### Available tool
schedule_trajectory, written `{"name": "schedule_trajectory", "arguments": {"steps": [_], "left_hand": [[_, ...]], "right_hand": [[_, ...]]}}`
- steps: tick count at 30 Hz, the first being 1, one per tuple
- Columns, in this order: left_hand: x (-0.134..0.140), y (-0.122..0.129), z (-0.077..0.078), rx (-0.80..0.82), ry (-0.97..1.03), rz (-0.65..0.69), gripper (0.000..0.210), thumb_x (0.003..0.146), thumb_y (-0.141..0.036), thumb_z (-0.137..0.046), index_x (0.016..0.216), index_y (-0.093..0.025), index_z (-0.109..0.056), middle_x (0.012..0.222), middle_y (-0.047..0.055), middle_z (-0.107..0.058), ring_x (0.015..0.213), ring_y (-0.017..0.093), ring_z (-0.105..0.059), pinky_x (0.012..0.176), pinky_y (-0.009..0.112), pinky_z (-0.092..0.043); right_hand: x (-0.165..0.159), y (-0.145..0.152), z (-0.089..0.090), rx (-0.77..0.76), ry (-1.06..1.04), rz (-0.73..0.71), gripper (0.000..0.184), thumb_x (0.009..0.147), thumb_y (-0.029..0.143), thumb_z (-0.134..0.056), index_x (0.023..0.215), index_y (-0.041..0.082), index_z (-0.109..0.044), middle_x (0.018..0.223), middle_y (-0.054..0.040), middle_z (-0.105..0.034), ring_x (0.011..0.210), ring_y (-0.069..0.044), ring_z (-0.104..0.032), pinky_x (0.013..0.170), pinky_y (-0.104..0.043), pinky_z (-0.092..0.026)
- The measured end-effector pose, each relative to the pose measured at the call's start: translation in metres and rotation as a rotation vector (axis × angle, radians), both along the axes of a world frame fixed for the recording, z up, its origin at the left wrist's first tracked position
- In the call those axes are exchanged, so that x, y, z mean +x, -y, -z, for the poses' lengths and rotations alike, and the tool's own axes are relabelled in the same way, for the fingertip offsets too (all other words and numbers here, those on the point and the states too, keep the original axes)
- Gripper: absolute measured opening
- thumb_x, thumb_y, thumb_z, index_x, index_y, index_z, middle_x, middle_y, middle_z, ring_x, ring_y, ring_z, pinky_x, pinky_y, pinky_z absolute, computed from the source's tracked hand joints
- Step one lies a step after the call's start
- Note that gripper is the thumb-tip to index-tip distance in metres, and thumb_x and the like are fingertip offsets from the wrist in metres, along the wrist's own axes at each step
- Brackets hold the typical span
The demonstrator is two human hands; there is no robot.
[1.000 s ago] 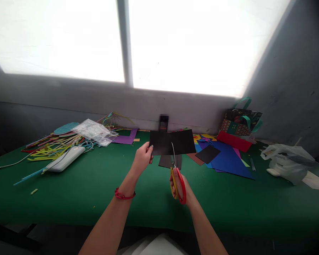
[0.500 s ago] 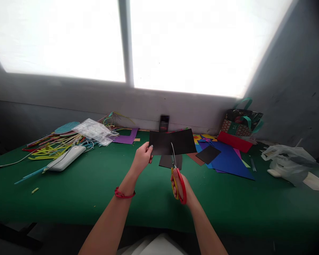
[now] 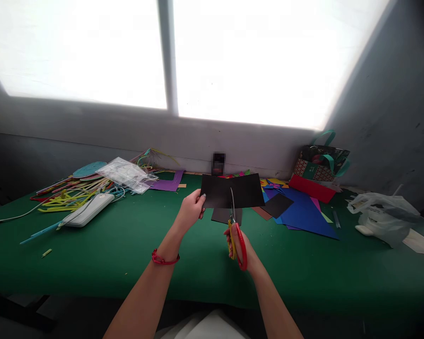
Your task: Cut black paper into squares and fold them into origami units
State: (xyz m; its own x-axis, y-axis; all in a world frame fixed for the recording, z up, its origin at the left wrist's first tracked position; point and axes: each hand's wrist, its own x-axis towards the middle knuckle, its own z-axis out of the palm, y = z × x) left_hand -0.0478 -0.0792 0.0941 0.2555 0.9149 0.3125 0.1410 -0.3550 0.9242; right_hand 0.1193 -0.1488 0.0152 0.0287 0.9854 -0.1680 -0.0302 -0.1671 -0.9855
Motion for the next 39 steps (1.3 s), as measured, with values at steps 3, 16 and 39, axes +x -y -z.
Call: {"name": "schedule_trajectory", "arguments": {"steps": [3, 16, 39], "left_hand": [[0.0004, 0.0000, -0.0014, 0.003, 0.004, 0.010, 0.025, 0.080, -0.037, -0.040, 0.091, -0.017, -0.052, 0.050, -0.006, -0.037, 0.036, 0.006, -0.039, 0.036, 0.018, -0.033], [0.0000, -0.0011, -0.0014, -0.018, 0.003, 0.001, 0.022, 0.079, -0.038, -0.041, 0.080, -0.018, -0.050, 0.051, -0.005, -0.036, 0.038, 0.007, -0.040, 0.035, 0.017, -0.032], [-0.0004, 0.0029, 0.0002, -0.048, 0.006, 0.045, 0.023, 0.079, -0.040, -0.042, 0.076, -0.017, -0.047, 0.050, -0.006, -0.034, 0.039, 0.007, -0.040, 0.034, 0.017, -0.033]], "right_hand": [[-0.0002, 0.0007, -0.0013, 0.008, 0.027, 0.022, 0.052, 0.070, 0.069, -0.037, 0.071, 0.019, -0.051, 0.060, 0.0015, -0.043, 0.044, -0.009, -0.042, 0.037, -0.021, -0.043], [0.0019, -0.0013, 0.0038, -0.068, 0.035, 0.065, 0.050, 0.069, 0.068, -0.040, 0.063, 0.019, -0.046, 0.052, 0.0031, -0.041, 0.035, -0.007, -0.037, 0.031, -0.021, -0.038], [0.0019, -0.0038, 0.0080, 0.006, 0.002, 0.033, 0.050, 0.072, 0.067, -0.037, 0.072, 0.019, -0.050, 0.056, 0.0027, -0.041, 0.039, -0.007, -0.039, 0.034, -0.022, -0.040]]}}
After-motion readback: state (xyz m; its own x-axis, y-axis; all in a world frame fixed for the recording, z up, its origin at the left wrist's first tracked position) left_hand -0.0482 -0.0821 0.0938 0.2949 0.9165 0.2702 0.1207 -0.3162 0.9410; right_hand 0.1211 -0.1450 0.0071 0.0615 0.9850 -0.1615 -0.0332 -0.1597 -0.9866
